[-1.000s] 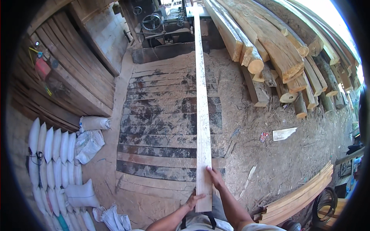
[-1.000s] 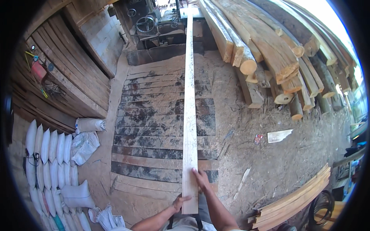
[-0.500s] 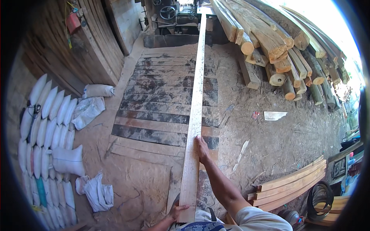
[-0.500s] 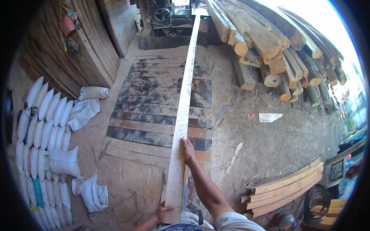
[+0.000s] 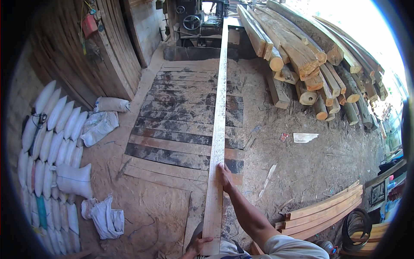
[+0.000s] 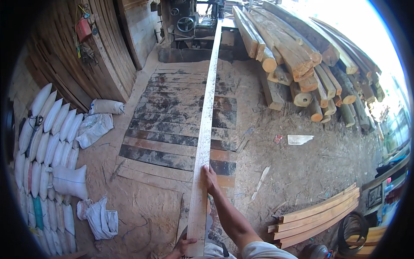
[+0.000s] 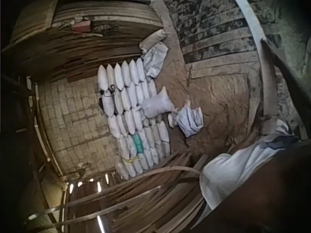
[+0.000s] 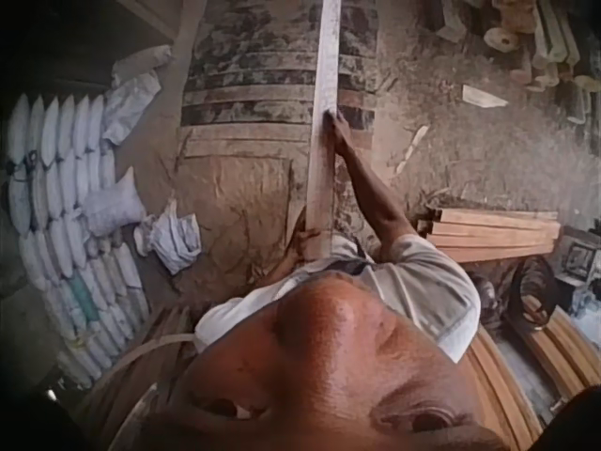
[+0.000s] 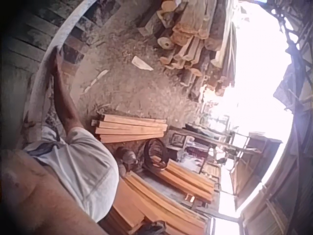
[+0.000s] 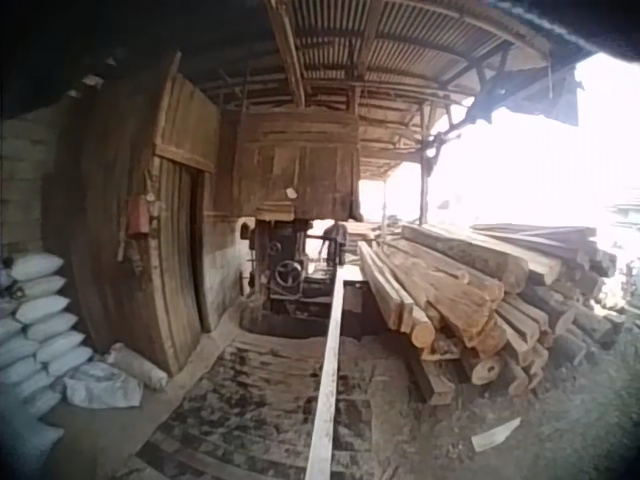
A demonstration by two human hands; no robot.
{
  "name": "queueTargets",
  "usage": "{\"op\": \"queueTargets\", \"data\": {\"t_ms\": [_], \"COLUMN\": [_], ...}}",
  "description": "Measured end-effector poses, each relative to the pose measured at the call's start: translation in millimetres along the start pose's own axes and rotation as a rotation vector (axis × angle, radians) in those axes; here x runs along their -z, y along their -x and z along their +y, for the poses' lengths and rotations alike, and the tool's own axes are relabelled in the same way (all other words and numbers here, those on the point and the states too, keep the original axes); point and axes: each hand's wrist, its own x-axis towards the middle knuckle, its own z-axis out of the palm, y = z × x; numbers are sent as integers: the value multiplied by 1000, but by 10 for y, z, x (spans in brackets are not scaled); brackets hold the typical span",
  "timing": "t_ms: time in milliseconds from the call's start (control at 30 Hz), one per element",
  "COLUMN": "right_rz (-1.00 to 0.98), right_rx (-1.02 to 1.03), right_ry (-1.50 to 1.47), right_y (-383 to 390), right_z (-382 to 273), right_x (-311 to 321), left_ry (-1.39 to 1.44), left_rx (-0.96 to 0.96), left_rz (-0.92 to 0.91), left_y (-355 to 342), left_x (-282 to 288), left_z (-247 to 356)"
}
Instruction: The person feeds a long wooden plank through a planing machine and then carries it back to the starting side, repeating the process.
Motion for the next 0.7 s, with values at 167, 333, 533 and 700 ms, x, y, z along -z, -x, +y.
{"op": "queueTargets", "data": {"t_ms": [167,333,533,700], "right_rz": [-73,-102,21,50], "right_rx": [-116,-27,-60,-52], "right_ry": [-25,-154,93,59], "right_y": [-678,-2091,-3239,-4482], "right_z": [-295,-913,-1544,-1753], "right_x": [7,0,-155,0], "left_ry": [-5,-13,58,108], "left_rx": [91,-24,5,46], "left_rz": [-53,-63,-143,-207], "left_y": [-528,-1113,-1963,-2944], "left_x": [63,-313,-564,-675], "left_z": [373,1258,2275,2947]}}
